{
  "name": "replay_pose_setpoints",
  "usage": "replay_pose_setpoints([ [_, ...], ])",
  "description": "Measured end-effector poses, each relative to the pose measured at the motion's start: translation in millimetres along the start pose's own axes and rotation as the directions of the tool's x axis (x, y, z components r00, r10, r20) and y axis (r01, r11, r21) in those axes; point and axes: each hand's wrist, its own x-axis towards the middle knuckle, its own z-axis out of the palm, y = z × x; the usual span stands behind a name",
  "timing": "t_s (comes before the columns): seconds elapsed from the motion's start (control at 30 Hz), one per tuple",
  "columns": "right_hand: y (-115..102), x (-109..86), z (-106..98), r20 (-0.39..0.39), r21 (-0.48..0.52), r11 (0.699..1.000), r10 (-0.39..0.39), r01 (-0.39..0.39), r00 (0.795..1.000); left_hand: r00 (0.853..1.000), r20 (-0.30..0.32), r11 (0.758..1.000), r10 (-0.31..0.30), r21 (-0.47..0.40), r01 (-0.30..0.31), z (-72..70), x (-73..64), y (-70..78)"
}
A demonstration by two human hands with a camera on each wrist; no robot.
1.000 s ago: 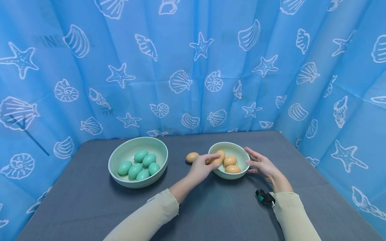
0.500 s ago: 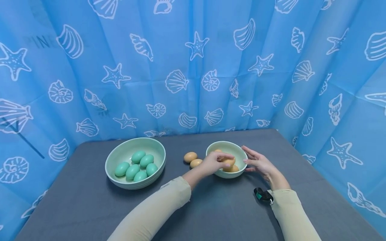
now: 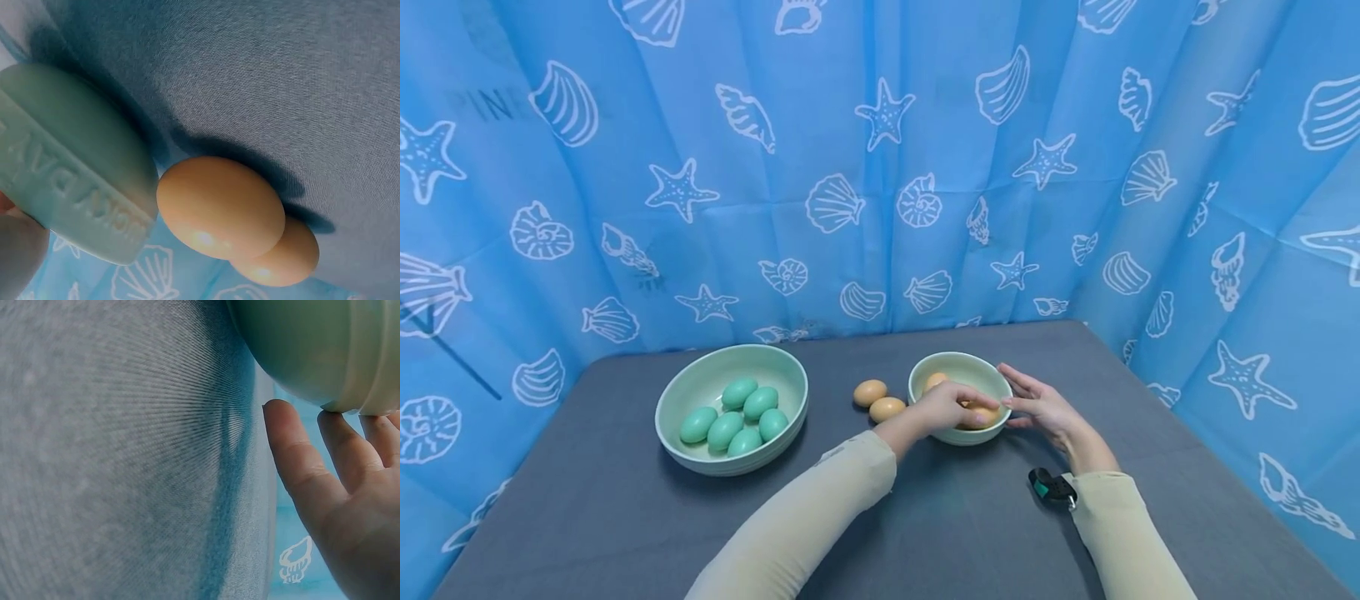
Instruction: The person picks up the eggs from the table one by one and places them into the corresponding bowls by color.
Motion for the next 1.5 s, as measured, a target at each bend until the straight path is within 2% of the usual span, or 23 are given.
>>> replay_pose_setpoints([
  [0.2, 0.3, 0.0, 0.6, -0.006, -0.002, 1.0, 0.003, -0.003, 1.0, 1.0, 0.01, 1.0, -0.017, -0.019, 0.018, -0.9, 2.5, 1.0],
  [0.47, 2.0, 0.3, -0.2, -0.006, -0.013, 1.0, -0.002, 0.001, 1.0, 1.0, 0.01, 0.995, -0.001, 0.099, 0.0, -4.1, 3.6, -0.3],
  [0.77, 3.2, -0.3, -0.1, -0.003, -0.007, 1.0, -0.008, 0.008, 1.0, 0.999, -0.034, 0.981, 0.004, 0.192, 0.003, 2.4, 14.8, -2.9],
  [0.83, 3.8, 0.5, 0.3, -0.005, -0.006, 1.0, -0.009, 0.009, 1.0, 1.0, -0.027, 0.976, 0.001, 0.218, 0.005, 2.4, 16.5, -4.1],
  [0.97, 3.9, 1.4, -0.4, -0.005, -0.007, 1.0, -0.011, 0.011, 1.0, 1.0, 0.009, 0.955, -0.002, 0.297, 0.0, 0.6, 18.5, -5.4],
  [1.13, 1.9, 1.4, -1.0, 0.001, -0.008, 1.0, -0.019, 0.019, 1.0, 0.999, 0.038, 0.901, -0.016, 0.434, -0.002, 1.6, 16.2, 0.0],
  [1.23, 2.1, 1.2, -1.2, 0.001, -0.007, 1.0, -0.024, 0.024, 1.0, 0.999, 0.026, 0.868, -0.033, 0.496, 0.015, 3.7, 15.2, 2.8],
  [1.3, 2.5, 1.1, -1.3, 0.001, -0.006, 1.0, -0.026, 0.026, 1.0, 0.999, 0.015, 0.861, -0.037, 0.509, 0.024, 4.6, 14.7, 3.5],
  [1.4, 3.2, 1.0, -1.1, -0.001, -0.007, 1.0, -0.027, 0.027, 1.0, 1.0, 0.003, 0.865, -0.029, 0.5, 0.024, 4.6, 14.6, 1.5],
  [1.5, 4.1, 1.6, 0.0, -0.003, -0.008, 1.0, -0.019, 0.019, 1.0, 1.0, -0.006, 0.895, -0.013, 0.445, 0.015, 2.7, 14.6, -3.7],
])
